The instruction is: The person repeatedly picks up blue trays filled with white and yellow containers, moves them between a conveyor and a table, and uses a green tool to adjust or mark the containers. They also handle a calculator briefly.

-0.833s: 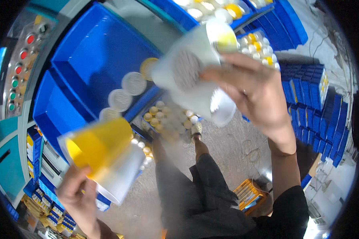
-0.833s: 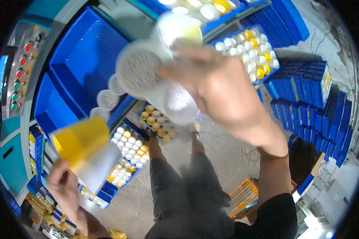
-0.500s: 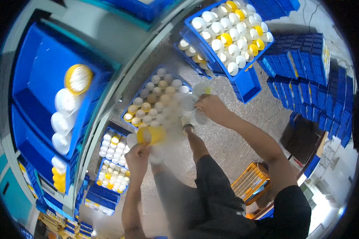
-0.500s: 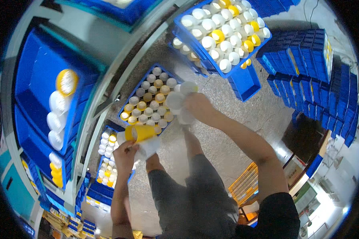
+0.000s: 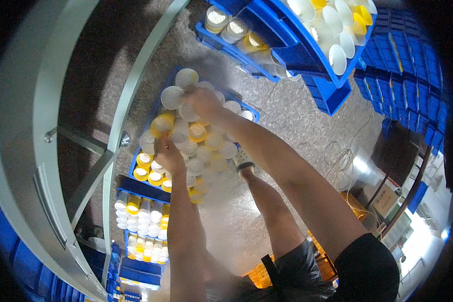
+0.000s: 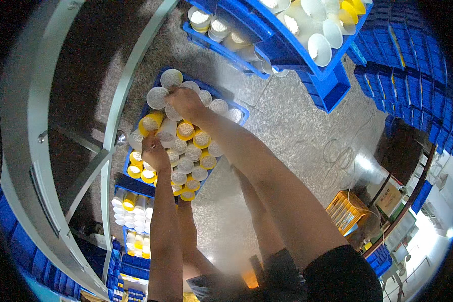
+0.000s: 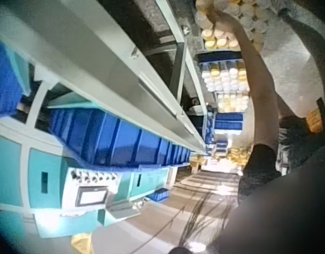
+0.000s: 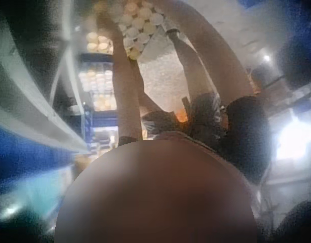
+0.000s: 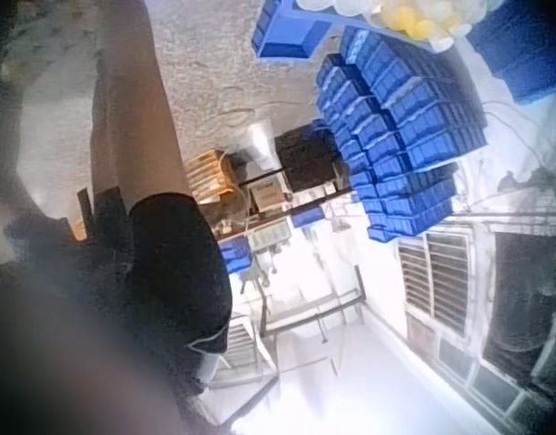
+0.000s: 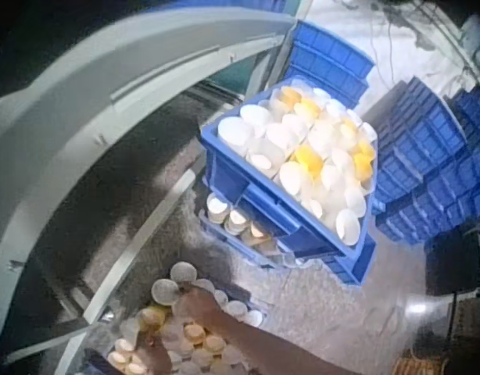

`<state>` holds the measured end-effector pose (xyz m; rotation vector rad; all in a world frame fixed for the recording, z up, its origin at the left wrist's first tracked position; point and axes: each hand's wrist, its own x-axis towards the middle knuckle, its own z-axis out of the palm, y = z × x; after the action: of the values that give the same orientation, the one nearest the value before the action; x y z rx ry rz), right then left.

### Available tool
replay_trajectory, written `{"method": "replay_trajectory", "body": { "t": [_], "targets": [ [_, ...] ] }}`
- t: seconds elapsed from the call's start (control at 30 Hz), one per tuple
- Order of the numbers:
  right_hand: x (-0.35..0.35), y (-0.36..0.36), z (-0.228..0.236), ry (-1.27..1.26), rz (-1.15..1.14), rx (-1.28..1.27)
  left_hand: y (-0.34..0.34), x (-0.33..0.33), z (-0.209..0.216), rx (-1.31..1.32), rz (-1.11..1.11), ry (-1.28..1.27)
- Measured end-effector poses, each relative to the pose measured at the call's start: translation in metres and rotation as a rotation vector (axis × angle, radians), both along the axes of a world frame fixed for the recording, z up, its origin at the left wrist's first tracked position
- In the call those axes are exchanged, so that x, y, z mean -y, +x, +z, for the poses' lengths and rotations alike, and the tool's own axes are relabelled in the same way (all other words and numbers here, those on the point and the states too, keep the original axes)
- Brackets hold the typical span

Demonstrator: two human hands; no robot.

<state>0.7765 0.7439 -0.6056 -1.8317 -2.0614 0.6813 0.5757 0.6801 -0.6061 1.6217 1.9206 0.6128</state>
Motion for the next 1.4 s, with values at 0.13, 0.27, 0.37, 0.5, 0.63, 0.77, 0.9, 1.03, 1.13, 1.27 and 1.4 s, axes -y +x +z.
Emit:
{"method": "replay_trajectory", "body": {
  "t": [0.13, 0.27, 0.37, 0.5, 0.63, 0.77, 0.9, 1.03, 1.13, 1.27, 1.4],
  "targets": [
    [0.001, -0.007, -0.032, -0.100, 0.033, 0.095, 0.001, 0.004, -0.028, 0.067, 0.046, -0.040],
    [-0.008, -0.020, -0.045, -0.167, 0.078, 0.219, 0.005, -0.007, -0.048, -0.113, -0.050, -0.202],
    [-0.012, -0.027, -0.044, -0.337, 0.089, 0.240, 0.013, 0.001, -0.053, -0.233, -0.070, -0.277],
    [-0.012, -0.030, -0.048, -0.367, 0.137, 0.280, 0.010, 0.010, -0.047, -0.212, -0.139, -0.357],
    [-0.005, -0.039, -0.070, -0.298, 0.068, 0.382, -0.011, -0.034, -0.057, -0.270, -0.189, -0.425],
    [0.011, -0.030, -0.069, -0.174, 0.113, 0.370, -0.015, -0.040, -0.060, -0.422, -0.378, -0.317],
    [0.040, -0.026, 0.022, -0.110, 0.048, 0.184, -0.005, 0.000, -0.010, -0.248, -0.390, -0.165],
    [0.059, -0.061, 0.228, -0.183, 0.119, -0.321, -0.029, 0.055, 0.120, 0.207, -0.345, -0.626],
    [0.058, -0.095, 0.411, 0.017, 0.180, -0.729, -0.073, 0.091, 0.209, 0.186, -0.222, -0.610],
    [0.028, -0.104, 0.597, 0.519, 0.501, -0.776, -0.113, 0.134, 0.290, 0.202, -0.094, -0.604],
    [0.027, -0.165, 0.696, 0.808, 0.552, -0.673, -0.169, 0.131, 0.357, 0.246, 0.039, -0.359]
  ]
}}
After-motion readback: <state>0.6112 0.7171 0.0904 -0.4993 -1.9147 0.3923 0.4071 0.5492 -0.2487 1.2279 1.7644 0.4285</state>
